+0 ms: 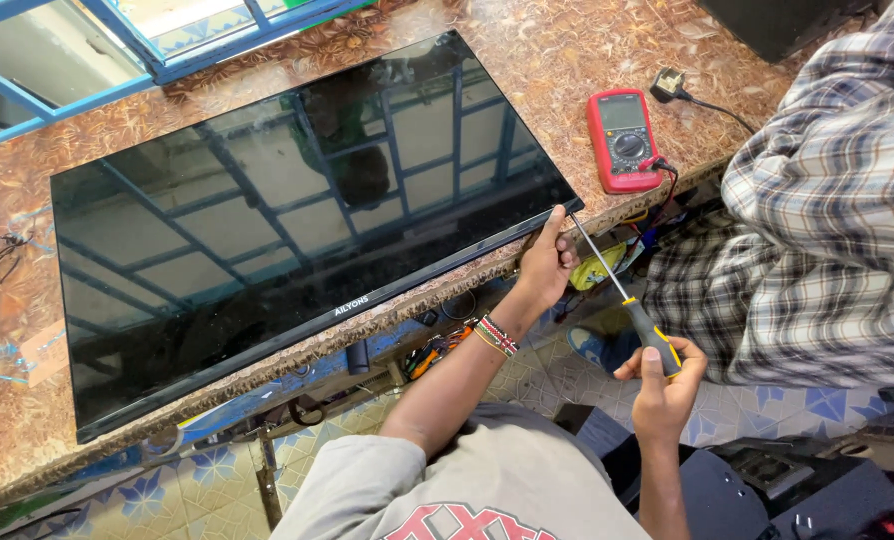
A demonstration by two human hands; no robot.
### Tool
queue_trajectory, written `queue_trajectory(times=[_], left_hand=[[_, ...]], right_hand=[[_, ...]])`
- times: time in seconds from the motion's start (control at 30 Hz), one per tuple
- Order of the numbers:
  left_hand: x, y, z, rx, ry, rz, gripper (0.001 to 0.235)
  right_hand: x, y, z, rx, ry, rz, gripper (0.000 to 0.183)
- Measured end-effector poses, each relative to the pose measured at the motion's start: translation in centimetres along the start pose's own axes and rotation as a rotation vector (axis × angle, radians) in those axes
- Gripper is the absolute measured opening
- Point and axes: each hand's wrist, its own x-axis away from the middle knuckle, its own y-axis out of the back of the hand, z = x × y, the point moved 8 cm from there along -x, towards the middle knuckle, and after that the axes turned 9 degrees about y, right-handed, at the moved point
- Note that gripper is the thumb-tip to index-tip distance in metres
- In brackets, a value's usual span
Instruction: The person uses a screwdriver to pry open the bottom bezel of a flat-screen television. They work along the edge of the TV, attempting to release the clips holding the frame in place.
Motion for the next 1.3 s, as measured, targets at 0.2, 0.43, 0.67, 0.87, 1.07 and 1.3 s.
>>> queue_trajectory(times=[0.2, 0.43, 0.67, 0.87, 1.07, 1.3], left_hand=[[-0.1, 0.1, 0.2, 0.0, 0.009, 0.023, 0.03], [1.2, -0.7, -0.6, 0.007, -0.104, 0.08, 0.04], [0.7, -0.3, -0.3, -0.004, -0.109, 0.075, 0.035], [0.1, 0.0, -0.2, -0.002, -0.115, 0.066, 0.034], [0.3, -0.1, -0.3, -0.008, -0.107, 0.06, 0.036], [-0.2, 0.3, -0.1, -0.01, -0.108, 0.061, 0.036]], right_hand=[[0.0, 0.4, 2.5, 0.374, -0.144, -0.092, 0.072], [0.0, 0.4, 0.0, 0.033, 0.163, 0.003, 0.034], [0.2, 1.4, -0.5, 0.311, -0.001, -0.1, 0.054], [0.4, 0.0, 1.8, 0.148, 0.178, -0.03, 0.032], [0.3, 1.0, 2.2, 0.392, 0.108, -0.119, 0.039], [0.0, 0.7, 2.1, 0.252, 0.063, -0.15, 0.038]])
